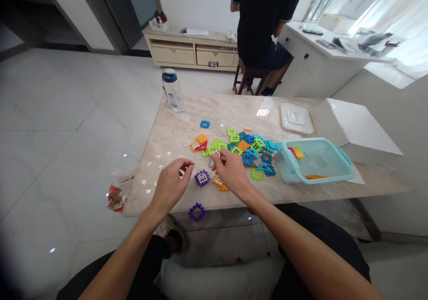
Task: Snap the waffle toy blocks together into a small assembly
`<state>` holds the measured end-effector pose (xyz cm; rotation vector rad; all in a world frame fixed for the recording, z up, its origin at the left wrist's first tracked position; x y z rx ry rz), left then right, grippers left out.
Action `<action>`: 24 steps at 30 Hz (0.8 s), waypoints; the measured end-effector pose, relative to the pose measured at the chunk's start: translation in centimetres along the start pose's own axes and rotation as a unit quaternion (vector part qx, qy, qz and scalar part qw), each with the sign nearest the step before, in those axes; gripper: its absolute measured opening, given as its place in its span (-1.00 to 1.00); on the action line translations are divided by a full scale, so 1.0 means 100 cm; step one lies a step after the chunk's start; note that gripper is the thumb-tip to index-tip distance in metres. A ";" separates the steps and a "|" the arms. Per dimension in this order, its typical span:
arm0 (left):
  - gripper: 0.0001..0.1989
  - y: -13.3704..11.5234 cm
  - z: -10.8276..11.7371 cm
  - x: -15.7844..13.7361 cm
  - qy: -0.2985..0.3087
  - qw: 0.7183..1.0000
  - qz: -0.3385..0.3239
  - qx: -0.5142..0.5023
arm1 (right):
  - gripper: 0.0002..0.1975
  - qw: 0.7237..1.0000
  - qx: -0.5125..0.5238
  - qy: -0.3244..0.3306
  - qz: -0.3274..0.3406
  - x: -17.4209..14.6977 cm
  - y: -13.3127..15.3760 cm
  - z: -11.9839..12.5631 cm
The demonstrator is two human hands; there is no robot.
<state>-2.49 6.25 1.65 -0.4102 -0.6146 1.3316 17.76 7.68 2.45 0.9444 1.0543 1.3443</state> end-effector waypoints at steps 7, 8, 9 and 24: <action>-0.81 0.003 -0.010 -0.041 0.110 0.979 -0.140 0.102 | -0.71 0.999 -0.048 0.001 0.010 -0.005 -0.001 0.029; -0.80 0.000 -0.016 -0.046 0.135 0.971 -0.169 0.104 | -0.71 0.998 -0.058 0.006 0.013 -0.006 -0.001 0.032; -0.78 -0.004 -0.021 -0.050 0.165 0.961 -0.198 0.103 | -0.70 0.998 -0.065 0.011 0.015 -0.007 -0.001 0.036; -0.79 0.025 -0.212 -0.193 0.638 0.764 0.020 0.094 | -0.60 0.983 -0.171 0.024 0.054 -0.034 0.039 0.070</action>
Point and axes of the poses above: each hand's wrist, its own x-axis towards the middle knuckle, its own z-axis out of the back of the hand, y = z × x, the point moved 8 cm from there along x, towards the middle knuckle, and after that the axes turned 10 degrees about x, right-handed, at the moved point
